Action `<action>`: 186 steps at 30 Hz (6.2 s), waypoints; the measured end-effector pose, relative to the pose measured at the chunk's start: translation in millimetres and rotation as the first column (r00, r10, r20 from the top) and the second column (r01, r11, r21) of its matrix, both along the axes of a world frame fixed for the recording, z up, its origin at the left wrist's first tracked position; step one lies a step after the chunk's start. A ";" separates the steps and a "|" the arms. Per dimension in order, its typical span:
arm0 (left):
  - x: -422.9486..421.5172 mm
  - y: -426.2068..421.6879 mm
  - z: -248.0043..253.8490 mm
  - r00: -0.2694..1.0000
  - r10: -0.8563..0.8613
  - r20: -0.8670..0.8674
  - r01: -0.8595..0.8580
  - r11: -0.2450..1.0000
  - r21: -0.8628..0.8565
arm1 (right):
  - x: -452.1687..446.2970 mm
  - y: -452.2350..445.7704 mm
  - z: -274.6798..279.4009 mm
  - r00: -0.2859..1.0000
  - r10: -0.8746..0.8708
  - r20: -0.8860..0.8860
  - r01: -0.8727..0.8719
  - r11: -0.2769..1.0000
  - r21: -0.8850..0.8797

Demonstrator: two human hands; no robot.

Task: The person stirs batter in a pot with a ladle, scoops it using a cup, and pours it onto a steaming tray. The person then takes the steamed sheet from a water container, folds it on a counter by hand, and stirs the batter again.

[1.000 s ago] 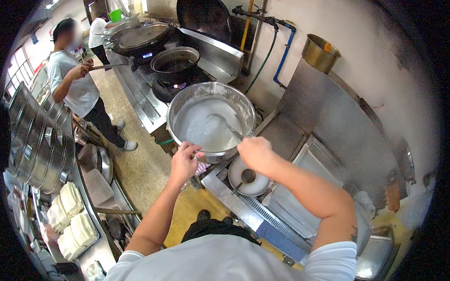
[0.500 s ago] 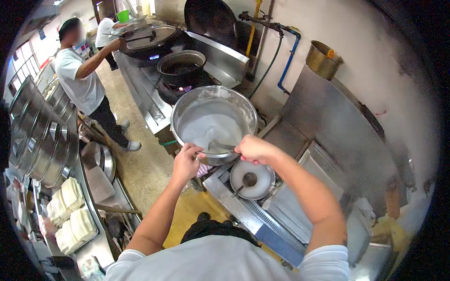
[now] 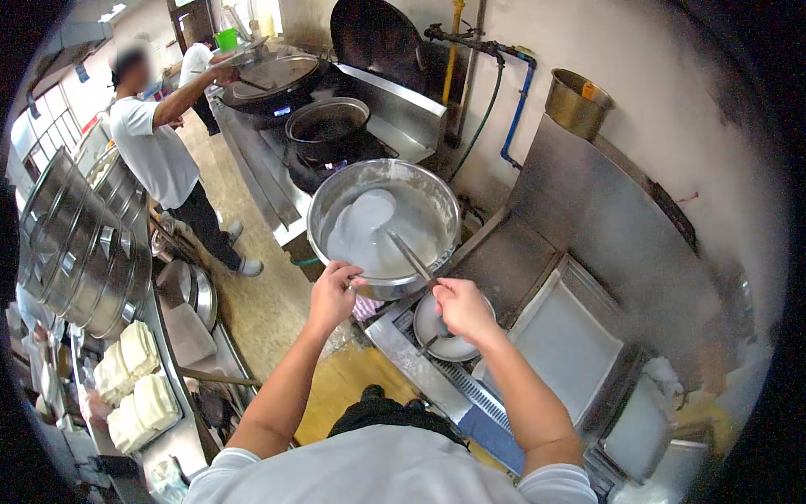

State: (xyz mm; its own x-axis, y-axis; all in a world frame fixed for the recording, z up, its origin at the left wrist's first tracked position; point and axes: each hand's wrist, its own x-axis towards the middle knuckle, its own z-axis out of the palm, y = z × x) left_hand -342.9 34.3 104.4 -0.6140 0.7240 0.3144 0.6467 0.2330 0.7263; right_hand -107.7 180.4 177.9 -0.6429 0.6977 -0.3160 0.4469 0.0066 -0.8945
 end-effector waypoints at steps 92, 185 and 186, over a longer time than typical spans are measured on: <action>-178.9 91.2 31.5 0.724 -0.552 0.413 0.269 0.778 0.568 | -261.6 181.7 -210.9 0.599 -0.026 0.800 -0.624 0.610 0.487; 248.7 66.1 -72.0 0.492 -0.743 0.455 0.817 0.574 0.055 | 457.8 -1.2 -270.9 0.428 -0.820 0.380 0.711 0.565 0.419; 247.1 67.5 -76.1 0.485 -0.747 0.454 0.819 0.570 0.063 | 456.5 0.9 -262.8 0.427 -0.787 0.446 0.672 0.606 0.426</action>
